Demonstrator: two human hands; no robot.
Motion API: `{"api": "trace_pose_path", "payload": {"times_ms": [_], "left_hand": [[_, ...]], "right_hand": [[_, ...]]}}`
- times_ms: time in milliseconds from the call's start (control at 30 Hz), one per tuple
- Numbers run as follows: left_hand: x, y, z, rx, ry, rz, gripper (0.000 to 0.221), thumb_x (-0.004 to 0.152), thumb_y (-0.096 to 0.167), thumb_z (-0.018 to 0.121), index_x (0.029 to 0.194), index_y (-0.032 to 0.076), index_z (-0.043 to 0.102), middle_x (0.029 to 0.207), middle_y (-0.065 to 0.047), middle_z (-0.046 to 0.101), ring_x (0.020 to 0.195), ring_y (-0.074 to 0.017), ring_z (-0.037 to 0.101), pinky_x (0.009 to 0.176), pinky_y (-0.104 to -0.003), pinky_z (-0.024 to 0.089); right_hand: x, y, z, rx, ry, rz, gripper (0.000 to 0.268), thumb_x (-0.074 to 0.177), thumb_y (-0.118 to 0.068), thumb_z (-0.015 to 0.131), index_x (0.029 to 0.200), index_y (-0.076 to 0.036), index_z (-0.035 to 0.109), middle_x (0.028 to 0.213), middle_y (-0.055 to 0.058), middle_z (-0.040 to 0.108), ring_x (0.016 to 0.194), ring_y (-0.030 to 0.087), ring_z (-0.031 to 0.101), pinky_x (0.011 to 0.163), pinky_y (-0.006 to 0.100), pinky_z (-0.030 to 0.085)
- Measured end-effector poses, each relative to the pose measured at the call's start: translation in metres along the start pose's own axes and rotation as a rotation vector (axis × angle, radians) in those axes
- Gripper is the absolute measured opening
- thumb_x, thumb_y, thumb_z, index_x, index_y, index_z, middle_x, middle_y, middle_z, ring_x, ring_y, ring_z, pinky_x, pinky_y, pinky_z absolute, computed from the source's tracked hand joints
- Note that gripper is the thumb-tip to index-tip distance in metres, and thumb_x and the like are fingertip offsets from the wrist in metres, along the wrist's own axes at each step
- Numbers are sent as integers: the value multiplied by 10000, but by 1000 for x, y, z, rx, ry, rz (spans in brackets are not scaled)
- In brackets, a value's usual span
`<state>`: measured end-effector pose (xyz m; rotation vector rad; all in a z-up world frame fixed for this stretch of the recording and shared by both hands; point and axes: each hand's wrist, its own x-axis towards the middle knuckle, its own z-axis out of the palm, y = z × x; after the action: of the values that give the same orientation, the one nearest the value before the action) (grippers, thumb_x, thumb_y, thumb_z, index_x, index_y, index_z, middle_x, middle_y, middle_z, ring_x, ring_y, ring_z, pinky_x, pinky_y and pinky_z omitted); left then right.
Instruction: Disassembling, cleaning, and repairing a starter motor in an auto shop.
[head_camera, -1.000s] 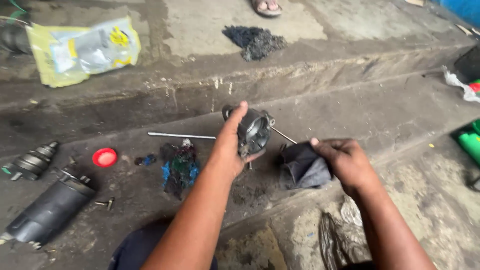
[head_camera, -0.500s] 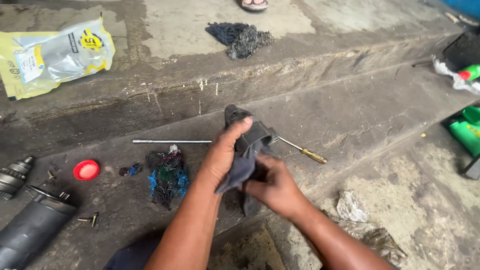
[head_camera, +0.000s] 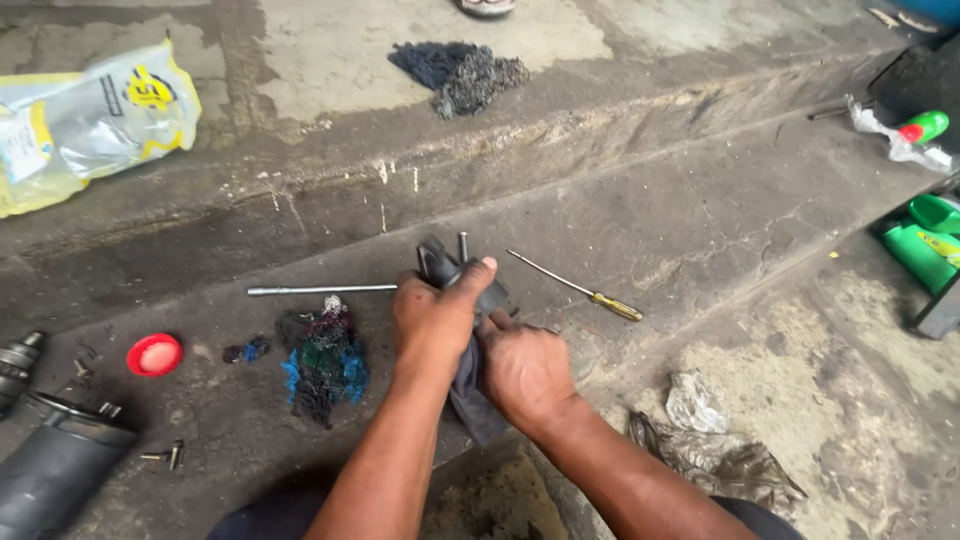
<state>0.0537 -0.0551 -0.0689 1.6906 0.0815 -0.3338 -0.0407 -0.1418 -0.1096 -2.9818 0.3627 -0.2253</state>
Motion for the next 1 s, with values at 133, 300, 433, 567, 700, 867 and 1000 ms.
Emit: {"api": "trace_pose_path", "payload": {"times_ms": [133,300,433,567,700,867,1000], "left_hand": [[20,-1,-16,-28,61,38,677,682,518,889,1045,-9,667,984,-159,741,843,-248,705,743,-374,563],[11,40,-52,-504,6,-274,539,753,508,765,1131,155,612,949,-64,718,772,-216,645,639,-391,506],[9,23,-29,-595,-162,-508,491,759,497,723,1120,177,633,922,-43,690,736,-204,640,613,-399,494],[2,-10,10,-770,-359,-415,459,776,395,780,1094,80,677,914,-62,710,718,-204,653,604,-373,539],[-16,-1,16,-617,-288,-350,367,805,311,827,1031,49,705,896,-87,715,721,-217,645,616,-388,539],[-4,-7,13,-662,-194,-325,335,800,252,827,1014,18,720,951,-114,751,786,-223,709,649,-396,587],[-8,6,9,-590,-251,-261,356,790,270,820,1028,15,748,980,-116,755,797,-222,707,649,-394,585]], "right_hand": [[-13,1,-24,2,-83,-12,358,816,-124,641,1171,-150,675,881,146,739,771,352,721,670,502,573],[-9,44,-23,237,-281,156,481,801,-129,727,1272,-94,638,888,94,767,754,248,778,706,381,638],[5,21,-72,344,23,198,511,732,-167,812,1212,-47,686,850,172,771,765,300,763,751,421,602],[21,21,-56,510,289,204,493,740,-160,848,1174,-9,666,1035,227,727,909,357,737,783,439,595],[38,30,-30,412,236,306,434,711,-25,751,1136,-115,741,1022,195,764,974,375,738,883,452,576],[41,13,-56,478,203,105,568,694,-28,745,1249,-127,677,1046,225,721,985,412,697,851,467,569],[38,39,-39,480,286,-152,475,735,9,689,1208,-40,694,1064,254,726,1052,450,674,868,475,569]]}}
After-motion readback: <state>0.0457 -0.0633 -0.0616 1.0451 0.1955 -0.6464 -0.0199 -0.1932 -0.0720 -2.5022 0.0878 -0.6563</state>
